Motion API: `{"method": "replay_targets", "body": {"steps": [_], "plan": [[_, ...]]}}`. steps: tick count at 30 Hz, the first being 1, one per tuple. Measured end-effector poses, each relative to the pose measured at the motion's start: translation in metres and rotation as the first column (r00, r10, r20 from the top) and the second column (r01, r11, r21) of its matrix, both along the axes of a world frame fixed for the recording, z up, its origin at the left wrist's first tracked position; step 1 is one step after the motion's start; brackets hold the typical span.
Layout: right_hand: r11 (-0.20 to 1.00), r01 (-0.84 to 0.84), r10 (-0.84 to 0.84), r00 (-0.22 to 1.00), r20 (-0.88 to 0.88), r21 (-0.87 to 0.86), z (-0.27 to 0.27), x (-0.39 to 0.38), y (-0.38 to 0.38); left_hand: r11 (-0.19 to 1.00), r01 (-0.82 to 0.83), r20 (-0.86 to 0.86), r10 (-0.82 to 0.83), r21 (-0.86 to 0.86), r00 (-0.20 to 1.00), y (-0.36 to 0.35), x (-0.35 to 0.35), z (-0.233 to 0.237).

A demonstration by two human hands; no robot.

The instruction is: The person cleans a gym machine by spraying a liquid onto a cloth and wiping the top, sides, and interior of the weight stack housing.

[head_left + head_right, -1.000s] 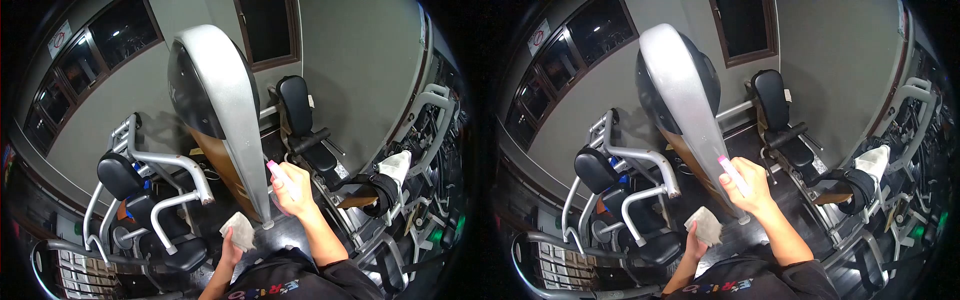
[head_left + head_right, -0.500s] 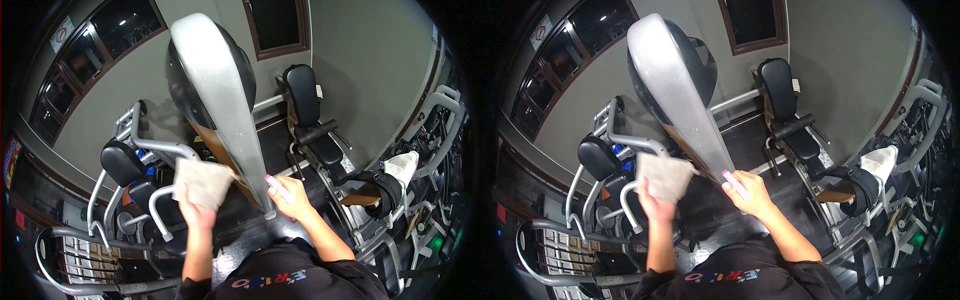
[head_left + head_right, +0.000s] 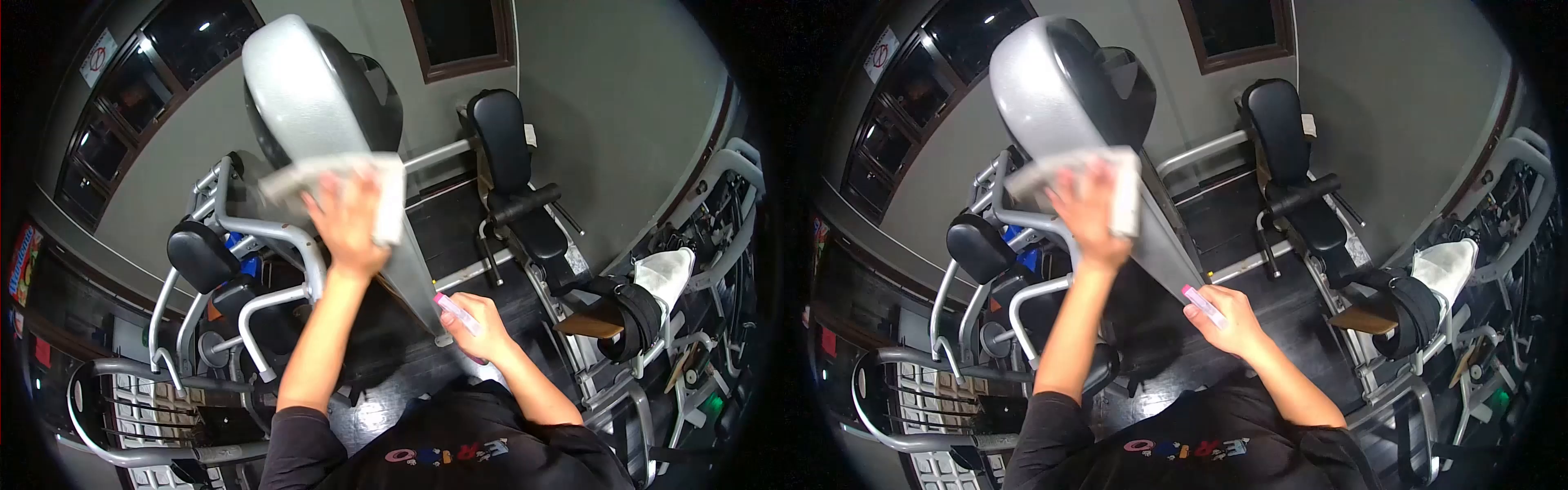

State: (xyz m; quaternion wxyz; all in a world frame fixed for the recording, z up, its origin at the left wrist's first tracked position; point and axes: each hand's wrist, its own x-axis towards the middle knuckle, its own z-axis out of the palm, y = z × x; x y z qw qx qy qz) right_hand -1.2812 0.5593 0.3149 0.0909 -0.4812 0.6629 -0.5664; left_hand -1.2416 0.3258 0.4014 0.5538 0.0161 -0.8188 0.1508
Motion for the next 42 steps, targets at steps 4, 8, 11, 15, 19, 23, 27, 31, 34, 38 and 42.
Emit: {"method": "replay_targets", "body": {"steps": [4,8,11,15,19,23,27,31,34,38,42], "plan": [[1.0,0.001,-0.001,1.0,0.009,0.016,-0.014,-0.005,0.01,0.963,0.066,0.521,-0.199,0.263,0.83,0.007,0.022,-0.197],[0.998,-0.021,0.022,1.0,-0.013,0.063,-0.018,-0.014,0.023,0.878,-0.129,0.683,-0.258,0.461,0.683,0.043,0.059,-0.266],[0.996,-0.026,0.024,0.999,0.021,0.082,-0.023,-0.017,0.03,0.831,-0.233,0.707,-0.245,0.506,0.664,0.062,0.07,-0.257],[0.995,-0.063,0.059,0.997,0.052,0.073,-0.027,-0.018,0.032,0.644,-0.051,0.386,-0.392,0.763,0.835,0.069,0.063,-0.239],[0.989,-0.115,0.11,0.992,0.058,0.091,-0.03,-0.018,0.027,-0.743,0.263,-0.485,-0.094,0.615,0.869,0.064,0.054,-0.185],[0.986,-0.165,0.165,0.986,-0.026,-0.005,-0.031,-0.022,0.019,-0.82,0.372,-0.63,0.018,0.434,0.776,0.056,0.081,-0.082],[0.98,-0.197,0.197,0.98,0.0,-0.024,-0.025,-0.024,0.021,-0.42,0.709,-0.801,-0.074,0.566,0.595,0.058,0.1,0.067],[0.975,-0.213,0.217,0.973,0.076,-0.053,-0.027,-0.021,0.019,0.422,0.797,-0.789,-0.252,0.432,0.56,0.037,0.066,0.142],[0.971,-0.222,0.228,0.971,0.071,-0.084,-0.034,-0.02,0.019,0.975,0.149,-0.17,-0.121,0.163,0.978,0.015,0.025,0.145],[0.971,-0.22,0.218,0.975,-0.032,-0.092,-0.043,-0.023,0.022,0.979,-0.164,0.287,0.192,-0.118,0.938,0.03,-0.005,0.132],[0.974,-0.208,0.204,0.978,-0.051,-0.088,-0.051,-0.027,0.027,0.93,-0.201,0.37,0.311,-0.307,0.875,0.039,-0.008,0.123]]}}
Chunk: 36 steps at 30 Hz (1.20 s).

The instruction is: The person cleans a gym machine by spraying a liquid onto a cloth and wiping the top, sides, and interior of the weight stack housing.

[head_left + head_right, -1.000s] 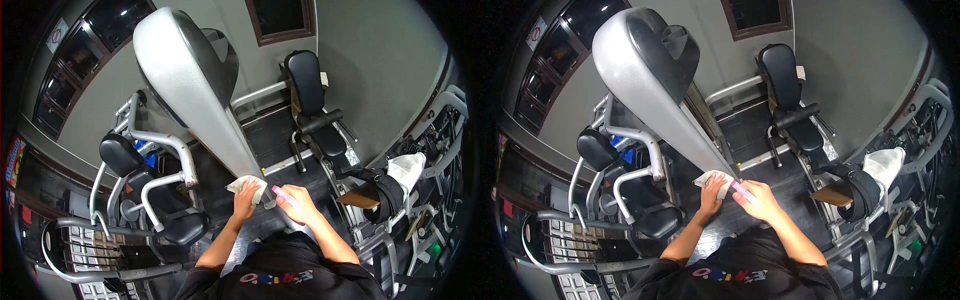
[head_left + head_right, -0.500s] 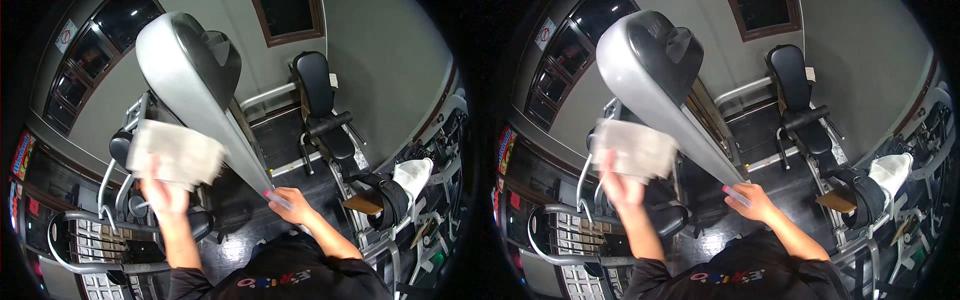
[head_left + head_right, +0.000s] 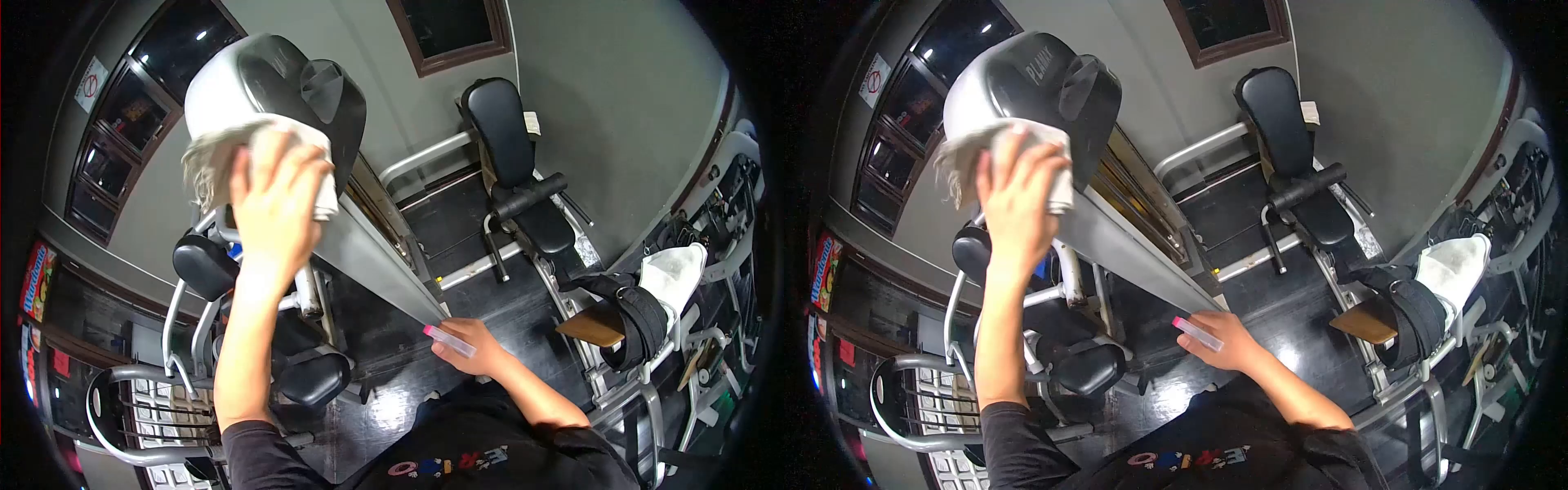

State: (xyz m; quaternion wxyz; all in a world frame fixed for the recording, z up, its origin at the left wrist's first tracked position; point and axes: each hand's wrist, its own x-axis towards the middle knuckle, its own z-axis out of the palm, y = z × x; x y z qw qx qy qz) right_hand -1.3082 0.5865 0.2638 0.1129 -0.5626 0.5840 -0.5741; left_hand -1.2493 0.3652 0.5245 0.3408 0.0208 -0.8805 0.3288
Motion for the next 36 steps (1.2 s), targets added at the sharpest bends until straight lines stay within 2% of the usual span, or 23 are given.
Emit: {"method": "replay_targets", "body": {"steps": [1,2,3,4,5,6,7,10,12,17,19,20,21,22,23,24,25,26,29,31,33,35,36], "plan": [[1.0,-0.005,0.005,1.0,-0.008,-0.006,-0.001,0.0,0.0,0.998,-0.034,0.118,0.028,0.05,0.993,0.003,-0.002,-0.013],[1.0,-0.01,0.01,1.0,-0.007,-0.003,0.001,0.001,0.001,0.994,0.108,0.177,-0.109,0.014,0.978,0.001,-0.007,-0.033],[0.999,-0.024,0.024,1.0,0.013,0.022,0.006,0.001,0.002,0.967,-0.249,0.366,0.212,0.054,0.906,0.003,-0.012,-0.073],[0.998,-0.041,0.039,0.999,0.031,0.047,0.008,0.002,0.003,0.928,-0.353,0.593,0.22,0.118,0.775,0.01,-0.012,-0.104],[0.998,-0.047,0.046,0.999,0.026,0.046,0.009,0.002,0.004,0.99,-0.138,0.523,0.096,0.042,0.847,-0.002,-0.007,-0.15],[0.999,-0.028,0.027,1.0,0.005,0.027,0.009,0.002,0.004,0.996,-0.084,0.535,0.061,0.018,0.842,0.004,-0.005,-0.171],[1.0,-0.003,0.003,1.0,-0.01,0.007,0.009,0.002,0.006,0.985,0.096,0.296,-0.134,0.14,0.946,0.01,-0.016,-0.176],[0.999,0.034,-0.033,0.999,0.043,-0.028,0.007,-0.001,0.02,0.987,-0.019,0.49,-0.062,0.159,0.87,0.017,-0.01,-0.177],[0.998,0.053,-0.055,0.996,0.073,0.038,0.005,-0.006,0.032,0.92,-0.294,0.639,0.065,0.26,0.767,0.024,-0.011,-0.176],[0.988,0.102,-0.114,0.987,0.111,0.113,-0.003,-0.013,0.049,0.817,-0.212,0.569,-0.164,0.536,0.806,0.042,0.0,-0.154],[0.985,0.093,-0.119,0.977,0.177,0.145,-0.005,-0.015,0.051,0.601,-0.103,0.407,-0.396,0.793,0.823,0.045,0.009,-0.157],[0.981,0.081,-0.123,0.962,0.243,0.175,-0.006,-0.016,0.052,0.414,-0.16,0.363,-0.477,0.896,0.801,0.033,0.013,-0.173],[0.981,0.077,-0.119,0.963,0.241,0.178,-0.006,-0.017,0.052,0.411,-0.161,0.361,-0.474,0.898,0.803,0.027,0.021,-0.19],[0.979,0.052,-0.108,0.954,0.279,0.199,-0.006,-0.018,0.05,-0.091,-0.249,0.187,-0.433,0.964,0.882,0.026,0.033,-0.205],[0.976,0.027,-0.096,0.943,0.318,0.218,-0.006,-0.019,0.047,-0.571,-0.228,0.058,-0.301,0.788,0.952,0.025,0.047,-0.217],[0.976,0.02,-0.09,0.944,0.319,0.216,-0.005,-0.02,0.043,-0.686,-0.064,-0.044,-0.139,0.725,0.989,0.03,0.058,-0.23],[0.977,0.022,-0.089,0.946,0.312,0.213,-0.003,-0.02,0.04,-0.865,0.053,-0.07,0.021,0.499,0.997,0.03,0.072,-0.244],[0.977,0.024,-0.09,0.948,0.306,0.212,-0.003,-0.019,0.036,-0.926,0.153,-0.113,0.121,0.345,0.986,0.031,0.084,-0.26],[0.978,0.009,-0.054,0.976,0.213,0.207,-0.009,-0.018,0.024,-0.923,0.368,-0.151,0.382,-0.111,0.912,0.045,0.111,-0.294],[0.985,-0.01,-0.019,0.986,0.164,0.175,-0.01,-0.015,0.015,-0.85,0.521,-0.184,0.526,-0.079,0.83,0.054,0.12,-0.28],[0.988,-0.041,0.023,0.993,0.115,0.152,-0.008,-0.01,0.009,-0.783,0.609,-0.332,0.612,-0.124,0.718,0.039,0.128,-0.237],[0.987,-0.082,0.06,0.985,0.163,0.137,-0.003,-0.004,0.003,-0.699,0.714,-0.533,0.589,0.041,0.608,0.018,0.134,-0.175],[0.986,-0.092,0.07,0.984,0.161,0.136,-0.003,-0.002,0.001,-0.562,0.814,-0.621,0.589,0.144,0.516,0.019,0.127,-0.136]]}}
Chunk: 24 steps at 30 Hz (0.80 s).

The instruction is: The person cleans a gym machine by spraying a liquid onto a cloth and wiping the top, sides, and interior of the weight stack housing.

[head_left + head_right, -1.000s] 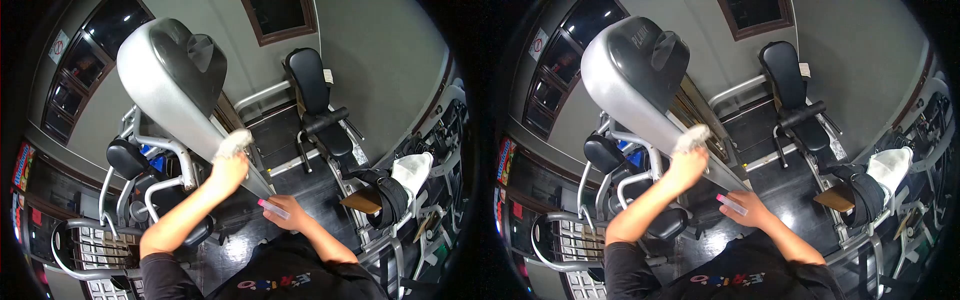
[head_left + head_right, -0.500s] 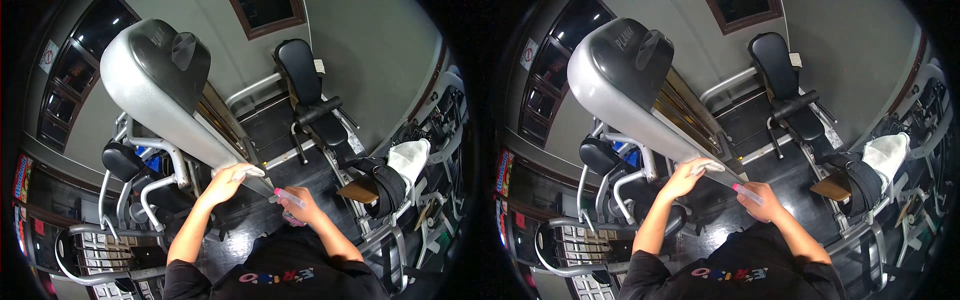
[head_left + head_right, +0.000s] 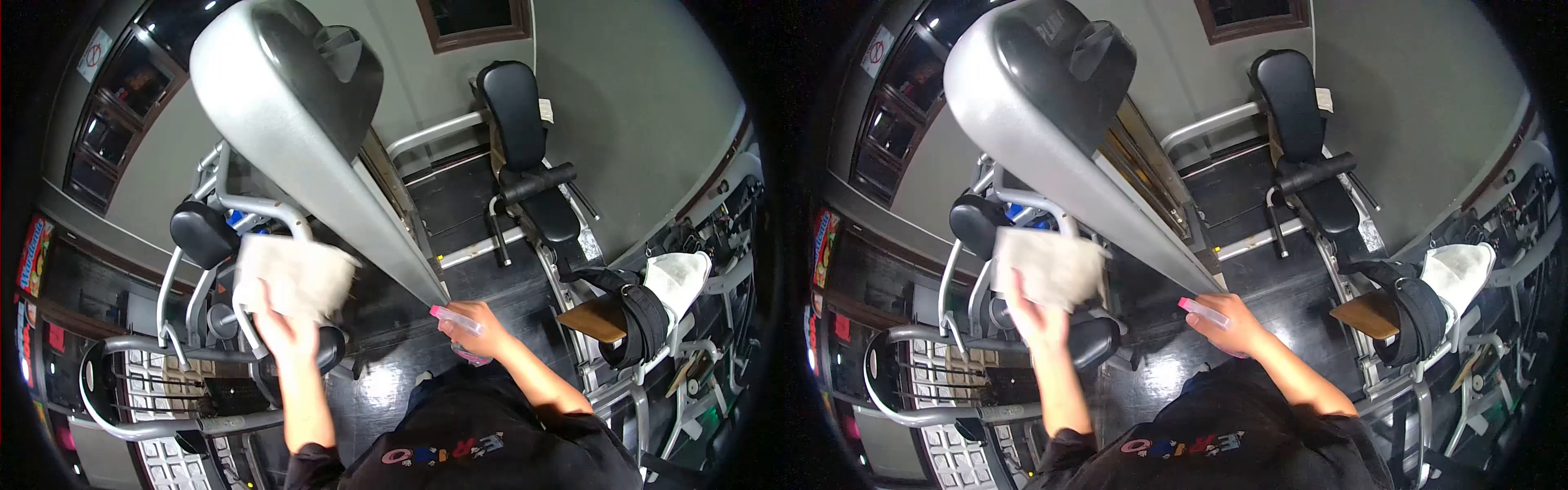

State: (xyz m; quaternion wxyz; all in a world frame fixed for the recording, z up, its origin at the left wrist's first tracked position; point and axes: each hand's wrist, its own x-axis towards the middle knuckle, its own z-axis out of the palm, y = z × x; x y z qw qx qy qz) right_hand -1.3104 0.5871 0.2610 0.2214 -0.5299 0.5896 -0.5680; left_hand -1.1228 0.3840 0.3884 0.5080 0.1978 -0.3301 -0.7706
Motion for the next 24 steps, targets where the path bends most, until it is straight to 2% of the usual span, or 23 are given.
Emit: {"method": "replay_targets", "body": {"steps": [1,3,5,6,7,8,9,11,12,13,14,15,16,17,19,22,23,24], "plan": [[1.0,-0.008,0.008,1.0,-0.018,-0.02,0.0,0.001,-0.003,0.975,-0.156,-0.005,0.157,-0.156,0.988,-0.003,-0.01,0.032],[0.999,-0.015,0.014,0.999,-0.033,-0.04,-0.001,0.005,-0.008,0.788,-0.421,-0.132,0.407,-0.45,0.904,-0.033,-0.029,0.065],[0.998,-0.018,0.012,0.995,-0.096,-0.061,-0.002,0.008,-0.011,0.62,-0.419,-0.086,0.494,-0.663,0.865,-0.075,-0.049,0.076],[0.998,-0.016,0.011,0.995,-0.098,-0.06,0.0,0.01,-0.011,0.487,-0.347,-0.006,0.573,-0.801,0.819,-0.079,-0.067,0.081],[0.999,-0.011,0.008,0.995,-0.095,-0.038,0.002,0.011,-0.01,0.348,-0.239,0.052,0.655,-0.907,0.754,-0.077,-0.088,0.082],[1.0,-0.005,0.003,0.996,-0.092,-0.017,0.003,0.012,-0.01,0.056,-0.276,-0.156,0.711,-0.96,0.685,-0.071,-0.111,0.078],[1.0,0.002,-0.003,0.996,-0.093,-0.017,0.002,0.013,-0.008,-0.241,-0.285,-0.37,0.7,-0.928,0.611,-0.066,-0.13,0.068],[0.999,0.003,-0.007,0.996,-0.087,-0.046,-0.002,0.012,-0.004,-0.085,-0.336,-0.284,0.746,-0.938,0.602,-0.062,-0.133,0.023],[0.999,0.015,-0.019,0.996,-0.086,-0.046,-0.002,0.01,-0.002,-0.139,-0.236,-0.251,0.793,-0.962,0.554,-0.062,-0.129,-0.004],[0.999,0.035,-0.036,0.997,-0.064,-0.017,-0.001,0.01,0.002,-0.142,-0.195,-0.228,0.806,-0.97,0.546,-0.061,-0.127,-0.039],[0.999,0.052,-0.052,0.998,-0.042,0.013,-0.002,0.011,0.005,-0.004,-0.246,-0.146,0.814,-0.969,0.562,-0.061,-0.127,-0.089],[0.998,0.06,-0.059,0.997,-0.042,0.016,-0.003,0.011,0.007,0.163,-0.09,0.075,0.789,-0.983,0.61,-0.056,-0.112,-0.126],[0.997,0.072,-0.07,0.997,-0.042,0.043,-0.006,0.012,0.008,0.288,-0.123,0.121,0.699,-0.95,0.705,-0.043,-0.105,-0.165],[0.994,0.08,-0.077,0.996,-0.042,0.07,-0.008,0.013,0.008,0.375,-0.083,0.208,0.669,-0.923,0.714,-0.03,-0.092,-0.205],[0.993,0.082,-0.08,0.996,-0.026,0.086,-0.013,0.017,0.004,0.672,0.194,0.59,0.43,-0.714,0.683,0.006,-0.062,-0.224],[0.991,0.062,-0.062,0.998,-0.005,0.119,-0.014,0.024,-0.004,0.829,0.374,0.68,0.009,-0.415,0.733,0.022,-0.037,-0.263],[0.991,0.042,-0.042,0.999,-0.001,0.129,-0.013,0.028,-0.007,0.857,0.434,0.665,-0.153,-0.28,0.731,0.024,-0.032,-0.272],[0.99,0.038,-0.038,0.999,-0.003,0.136,-0.014,0.032,-0.01,0.871,0.456,0.658,-0.236,-0.183,0.715,0.024,-0.027,-0.281]]}}
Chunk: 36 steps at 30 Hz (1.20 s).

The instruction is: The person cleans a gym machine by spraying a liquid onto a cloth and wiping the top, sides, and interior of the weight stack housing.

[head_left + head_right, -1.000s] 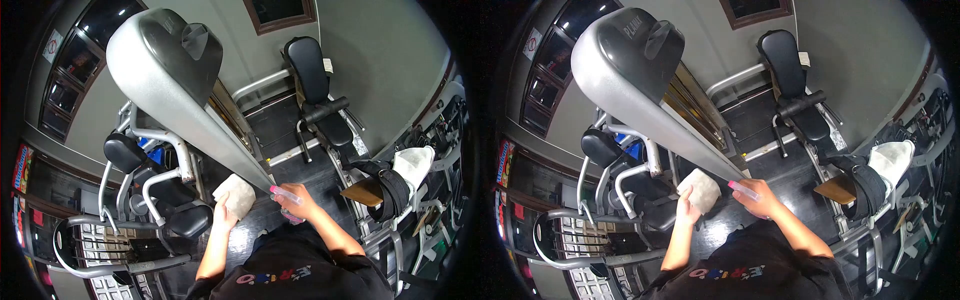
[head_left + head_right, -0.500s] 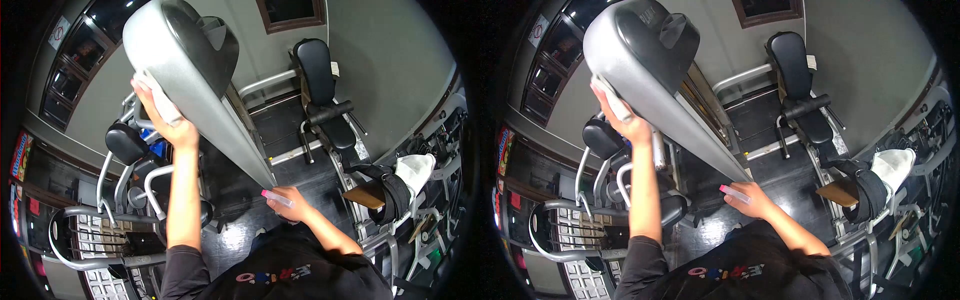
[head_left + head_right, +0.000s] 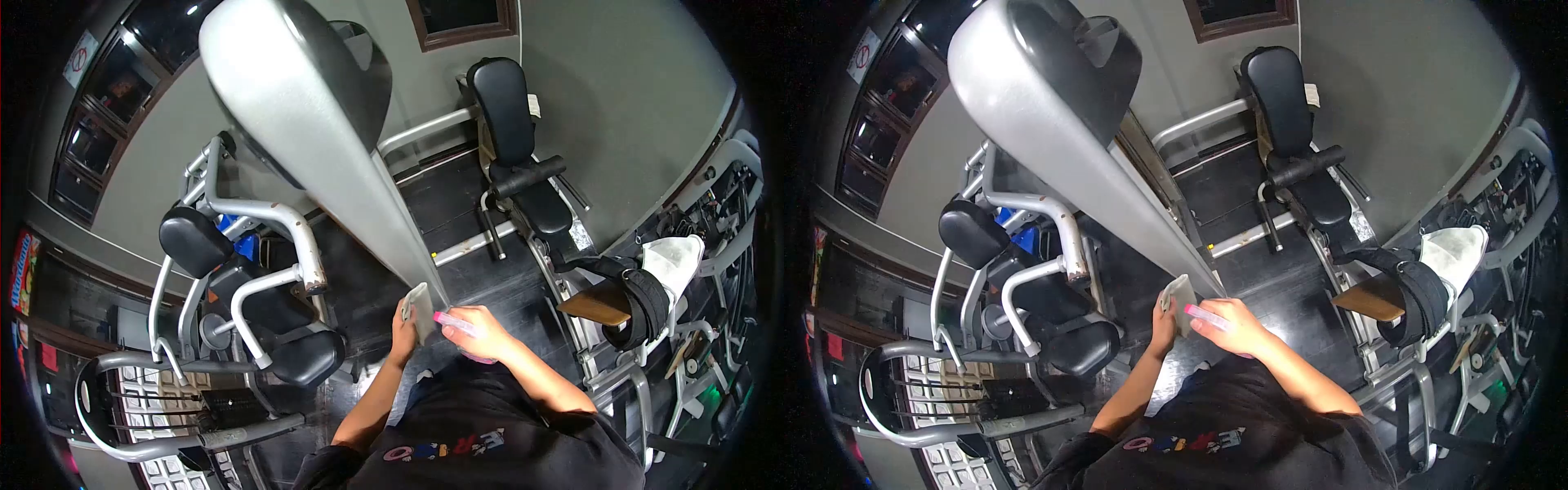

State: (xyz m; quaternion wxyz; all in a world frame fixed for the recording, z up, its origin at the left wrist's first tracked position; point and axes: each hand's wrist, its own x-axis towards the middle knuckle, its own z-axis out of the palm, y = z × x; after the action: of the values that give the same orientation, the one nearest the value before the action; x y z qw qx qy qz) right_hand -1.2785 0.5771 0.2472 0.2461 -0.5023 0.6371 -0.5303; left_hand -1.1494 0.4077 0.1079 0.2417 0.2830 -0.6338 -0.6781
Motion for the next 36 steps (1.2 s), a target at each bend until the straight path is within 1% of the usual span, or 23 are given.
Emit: {"method": "replay_targets", "body": {"steps": [1,2,3,4,5,7,9,11,12,13,15,16,18,19,21,22,23,25,26,28,31,33,36], "plan": [[1.0,-0.009,0.009,1.0,-0.002,-0.008,0.0,0.003,-0.004,1.0,-0.003,-0.004,0.003,0.004,1.0,0.002,0.004,0.009],[1.0,-0.015,0.015,1.0,-0.006,-0.018,0.001,0.006,-0.008,0.948,-0.045,0.006,0.046,0.315,0.999,0.007,0.008,0.028],[1.0,-0.011,0.011,1.0,-0.011,-0.017,0.002,0.009,-0.01,0.801,-0.08,0.029,0.079,0.593,0.997,0.007,0.011,0.04],[1.0,-0.004,0.003,1.0,-0.025,-0.017,0.003,0.013,-0.012,0.778,-0.094,0.107,0.035,0.621,0.994,-0.001,0.02,0.035],[1.0,0.006,-0.007,0.999,-0.037,-0.018,0.004,0.016,-0.012,0.779,-0.083,0.102,0.024,0.621,0.994,-0.005,0.028,0.036],[0.999,0.026,-0.027,1.0,-0.011,-0.023,0.005,0.024,-0.013,0.643,0.028,-0.007,-0.035,0.765,0.999,-0.011,0.042,0.036],[0.998,0.053,-0.053,0.999,0.014,-0.027,0.008,0.031,-0.01,0.648,0.055,-0.025,-0.056,0.76,0.998,-0.015,0.057,0.03],[0.996,0.075,-0.076,0.996,0.036,0.049,0.013,0.038,-0.005,0.552,0.026,-0.029,-0.003,0.833,1.0,-0.017,0.071,0.028],[0.995,0.092,-0.093,0.995,0.028,0.049,0.013,0.042,-0.004,0.541,0.016,-0.024,0.008,0.841,1.0,-0.016,0.077,0.031],[0.992,0.123,-0.123,0.992,0.019,0.038,0.012,0.045,-0.003,0.478,-0.007,0.007,0.002,0.878,1.0,-0.012,0.079,0.055],[0.986,0.166,-0.167,0.986,0.003,0.03,0.011,0.053,-0.001,0.447,0.098,-0.114,0.009,0.889,0.993,-0.017,0.087,0.04],[0.98,0.2,-0.2,0.98,-0.004,0.02,0.01,0.057,-0.001,0.443,0.113,-0.124,-0.005,0.889,0.992,-0.019,0.084,0.042],[0.963,0.266,-0.267,0.964,0.017,0.042,0.008,0.065,0.002,0.427,0.257,-0.268,-0.035,0.867,0.963,-0.021,0.087,0.044],[0.96,0.274,-0.276,0.961,0.017,0.052,0.007,0.071,0.001,0.416,0.258,-0.265,-0.041,0.872,0.963,-0.023,0.088,0.044],[0.915,0.403,-0.401,0.913,0.069,-0.014,0.003,0.08,0.0,0.405,0.247,-0.217,-0.119,0.88,0.969,-0.031,0.083,0.044],[0.901,0.431,-0.433,0.899,0.064,0.037,-0.001,0.082,0.001,0.413,0.205,-0.17,-0.122,0.887,0.978,-0.034,0.083,0.04],[0.896,0.443,-0.445,0.894,0.062,0.044,-0.004,0.084,0.001,0.404,0.209,-0.169,-0.133,0.89,0.977,-0.038,0.083,0.033],[0.852,0.496,-0.506,0.862,0.02,0.166,-0.005,0.087,-0.003,0.387,0.183,-0.126,-0.168,0.904,0.978,-0.043,0.087,0.023],[0.844,0.517,-0.514,0.856,-0.065,0.14,0.002,0.088,-0.007,0.378,0.181,-0.12,-0.178,0.908,0.977,-0.044,0.089,0.019],[0.832,0.534,-0.528,0.845,-0.08,0.153,-0.001,0.09,-0.012,0.394,0.101,-0.024,-0.195,0.914,0.98,-0.045,0.097,0.011],[0.81,0.575,-0.566,0.818,-0.105,0.116,-0.005,0.091,-0.022,0.354,0.109,-0.027,-0.23,0.929,0.973,-0.046,0.107,0.0],[0.79,0.6,-0.577,0.797,-0.179,0.126,-0.005,0.093,-0.027,0.353,0.085,0.002,-0.239,0.932,0.971,-0.046,0.112,-0.001],[0.778,0.62,-0.605,0.783,-0.148,0.102,-0.008,0.097,-0.036,0.343,0.08,0.0,-0.228,0.936,0.974,-0.05,0.118,-0.01]]}}
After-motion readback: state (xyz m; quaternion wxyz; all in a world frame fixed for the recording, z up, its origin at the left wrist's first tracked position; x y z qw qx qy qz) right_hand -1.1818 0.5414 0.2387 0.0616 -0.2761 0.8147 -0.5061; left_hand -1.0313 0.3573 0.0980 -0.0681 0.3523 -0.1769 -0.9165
